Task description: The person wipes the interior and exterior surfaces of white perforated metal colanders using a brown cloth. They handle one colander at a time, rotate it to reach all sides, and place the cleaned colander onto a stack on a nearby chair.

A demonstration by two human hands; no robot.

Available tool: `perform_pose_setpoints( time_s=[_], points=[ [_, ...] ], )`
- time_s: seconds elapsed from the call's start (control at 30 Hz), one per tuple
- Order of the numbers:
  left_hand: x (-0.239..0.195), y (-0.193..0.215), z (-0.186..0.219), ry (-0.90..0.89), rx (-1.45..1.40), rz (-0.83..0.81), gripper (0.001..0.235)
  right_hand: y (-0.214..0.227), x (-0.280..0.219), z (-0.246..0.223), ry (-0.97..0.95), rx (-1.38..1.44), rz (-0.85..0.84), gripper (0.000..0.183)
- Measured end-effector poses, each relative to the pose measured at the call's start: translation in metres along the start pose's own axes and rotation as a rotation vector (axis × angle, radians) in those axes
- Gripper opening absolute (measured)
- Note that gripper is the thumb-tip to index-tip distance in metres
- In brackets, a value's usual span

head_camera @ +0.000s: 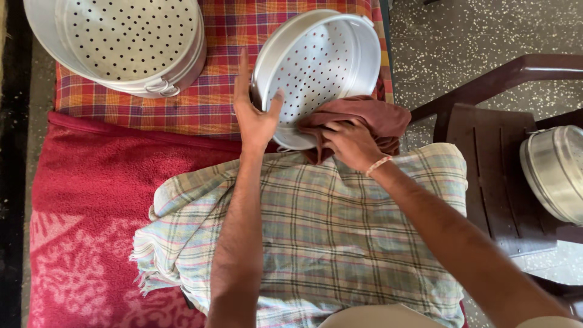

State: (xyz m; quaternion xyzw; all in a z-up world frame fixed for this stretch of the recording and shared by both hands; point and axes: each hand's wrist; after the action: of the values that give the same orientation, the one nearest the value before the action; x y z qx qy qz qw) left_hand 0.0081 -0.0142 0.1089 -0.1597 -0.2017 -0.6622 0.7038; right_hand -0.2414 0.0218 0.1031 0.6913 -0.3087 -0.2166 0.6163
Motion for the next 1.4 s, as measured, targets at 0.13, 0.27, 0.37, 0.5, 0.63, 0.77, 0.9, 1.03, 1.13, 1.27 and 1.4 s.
perform_pose_setpoints(
  time_s=[0.13, 0.27, 0.37, 0.5, 0.63, 0.77, 0.9, 1.03, 1.13, 1.27, 1.4],
  points=[
    [0.001, -0.006, -0.016, 0.139, -0.085, 0.009, 0.075, -0.028, 0.019, -0.005, -0.237, 0.257, -0.257, 0.022],
    [-0.008, -0.005, -0.041, 0.628, 0.055, 0.068, 0.059, -0.049, 0.034, -0.033, -0.252, 0.510, -0.110, 0.023],
    [-0.013, -0.006, -0.056, 0.649, 0.052, 0.098, 0.064, -0.053, 0.045, -0.054, -0.272, 0.747, -0.017, 0.034],
    [-0.022, -0.017, -0.057, 0.259, -0.099, 0.097, 0.080, -0.052, 0.058, -0.064, -0.295, 1.364, -0.017, 0.054],
    [-0.013, -0.010, -0.043, 0.147, -0.119, -0.031, 0.067, -0.052, 0.070, -0.058, -0.289, 1.671, 0.030, 0.066],
    [-0.007, -0.010, -0.027, 0.098, -0.164, -0.159, 0.081, -0.057, 0.074, -0.051, -0.295, 1.686, 0.107, 0.065],
    [-0.010, -0.025, -0.019, 0.142, -0.051, 0.064, 0.061, -0.062, 0.074, -0.061, -0.155, 1.668, 0.114, 0.061],
    [-0.009, -0.022, -0.011, 0.258, -0.014, 0.223, 0.055, -0.046, 0.057, -0.064, -0.038, 0.981, 0.000, 0.055],
    [-0.004, -0.011, 0.001, 0.268, -0.028, 0.238, 0.053, -0.030, 0.038, -0.053, -0.059, 0.452, -0.093, 0.049],
    [0.003, -0.007, 0.019, 0.454, 0.033, 0.183, 0.054, -0.003, 0.016, -0.019, -0.172, 0.152, -0.374, 0.043],
    [0.005, -0.004, 0.023, 0.537, 0.118, 0.167, 0.053, 0.037, 0.018, 0.019, -0.195, -0.309, -0.534, 0.038]
  ],
)
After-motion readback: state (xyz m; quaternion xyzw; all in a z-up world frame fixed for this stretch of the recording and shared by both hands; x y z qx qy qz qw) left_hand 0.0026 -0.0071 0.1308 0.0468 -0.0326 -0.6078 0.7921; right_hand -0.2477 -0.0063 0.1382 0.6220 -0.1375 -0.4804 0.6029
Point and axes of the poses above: each hand's wrist, its own x-axis towards the middle knuckle, its own y-axis out of the back of the hand, z = x × y, and after that the axes turned 11 degrees about -z, right-handed
